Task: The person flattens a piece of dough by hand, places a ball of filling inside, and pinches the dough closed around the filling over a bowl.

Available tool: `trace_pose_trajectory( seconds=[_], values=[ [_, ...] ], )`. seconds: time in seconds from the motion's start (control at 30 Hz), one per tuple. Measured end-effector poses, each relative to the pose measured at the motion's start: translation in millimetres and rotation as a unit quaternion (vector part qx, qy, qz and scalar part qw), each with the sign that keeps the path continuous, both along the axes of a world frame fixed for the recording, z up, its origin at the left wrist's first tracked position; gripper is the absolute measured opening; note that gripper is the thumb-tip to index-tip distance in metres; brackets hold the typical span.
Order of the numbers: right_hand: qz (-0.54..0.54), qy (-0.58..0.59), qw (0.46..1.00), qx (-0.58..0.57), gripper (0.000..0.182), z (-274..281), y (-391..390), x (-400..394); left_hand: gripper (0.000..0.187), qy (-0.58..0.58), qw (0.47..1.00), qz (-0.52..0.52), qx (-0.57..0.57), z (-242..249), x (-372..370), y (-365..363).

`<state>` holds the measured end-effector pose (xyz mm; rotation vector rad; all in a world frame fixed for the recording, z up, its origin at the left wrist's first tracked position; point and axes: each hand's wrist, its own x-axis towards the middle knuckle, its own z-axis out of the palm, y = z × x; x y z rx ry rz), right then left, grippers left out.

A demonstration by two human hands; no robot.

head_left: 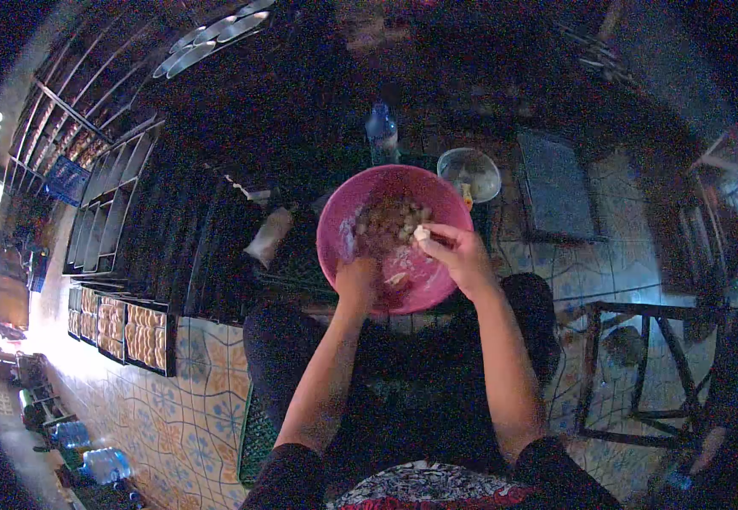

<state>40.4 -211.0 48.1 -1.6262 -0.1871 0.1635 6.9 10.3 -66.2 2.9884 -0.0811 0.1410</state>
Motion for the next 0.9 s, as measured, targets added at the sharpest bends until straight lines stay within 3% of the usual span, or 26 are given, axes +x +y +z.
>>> trace_pose_trajectory(
  seconds=[0.03,0.1,0.13,0.17,0.2,0.23,0.3,0.33,0.37,0.43,0.47,0.5,0.53,0.6,0.63,0.7,0.77,0.83,0.9],
  values=[
    [0.019,-0.016,1.000,-0.019,0.032,1,3,3,0.016,-0.004,1.000,0.002,0.001,6,1,-2],
    [0.033,0.003,0.999,0.009,0.030,-1,11,14,0.019,0.158,0.984,0.061,-0.054,27,1,-7],
    [0.057,0.008,0.998,0.011,0.029,8,15,17,0.019,0.156,0.985,0.060,-0.053,10,6,-1],
    [0.079,0.013,0.997,0.014,0.027,15,20,15,0.020,0.113,0.952,0.052,-0.279,-10,12,10],
    [0.074,0.012,0.997,0.015,0.027,22,21,12,0.021,0.067,0.869,0.041,-0.489,-21,18,15],
    [0.061,-0.026,0.998,-0.022,0.025,27,24,7,0.021,0.069,0.870,0.036,-0.486,8,14,9],
    [0.040,-0.063,0.995,-0.062,0.023,23,23,-4,0.027,0.087,0.724,0.088,-0.679,111,-10,-18],
    [0.020,-0.130,0.987,-0.096,0.022,11,23,-8,0.030,0.115,0.656,0.078,-0.742,125,-16,-21],
    [0.003,-0.196,0.972,-0.133,0.021,1,23,-10,0.030,0.117,0.651,0.076,-0.746,129,-16,-24],
    [0.030,-0.171,0.977,-0.120,0.019,-11,25,-8,0.029,0.037,0.836,0.058,-0.544,129,-16,-26],
    [0.046,-0.257,0.944,-0.202,0.020,-16,27,-6,0.029,0.022,0.869,0.071,-0.489,119,-12,-19],
    [0.062,-0.341,0.896,-0.276,0.021,-19,29,-6,0.029,0.017,0.866,0.078,-0.493,118,-11,-15],
    [0.069,-0.343,0.896,-0.275,0.021,-21,33,-13,0.027,0.016,0.867,0.067,-0.494,117,-10,-10],
    [0.004,-0.236,0.954,-0.184,0.021,-24,37,-28,0.026,0.013,0.868,0.057,-0.493,115,-9,-3],
    [0.008,-0.237,0.954,-0.183,0.021,-26,36,-24,0.025,0.020,0.851,0.054,-0.522,113,-7,-3],
    [-0.012,-0.059,0.986,-0.154,0.025,-28,32,-19,0.023,0.038,0.814,0.044,-0.578,107,-6,-7],
    [-0.032,-0.053,0.992,-0.106,0.027,-28,35,-17,0.022,0.057,0.783,0.044,-0.617,101,-6,-9],
    [-0.005,-0.195,0.972,-0.132,0.022,-23,38,-10,0.021,0.013,0.832,0.036,-0.554,92,-3,-11],
    [-0.011,-0.232,0.962,-0.142,0.023,-32,40,-7,0.020,-0.031,0.816,0.069,-0.573,84,-1,-20]
  ],
)
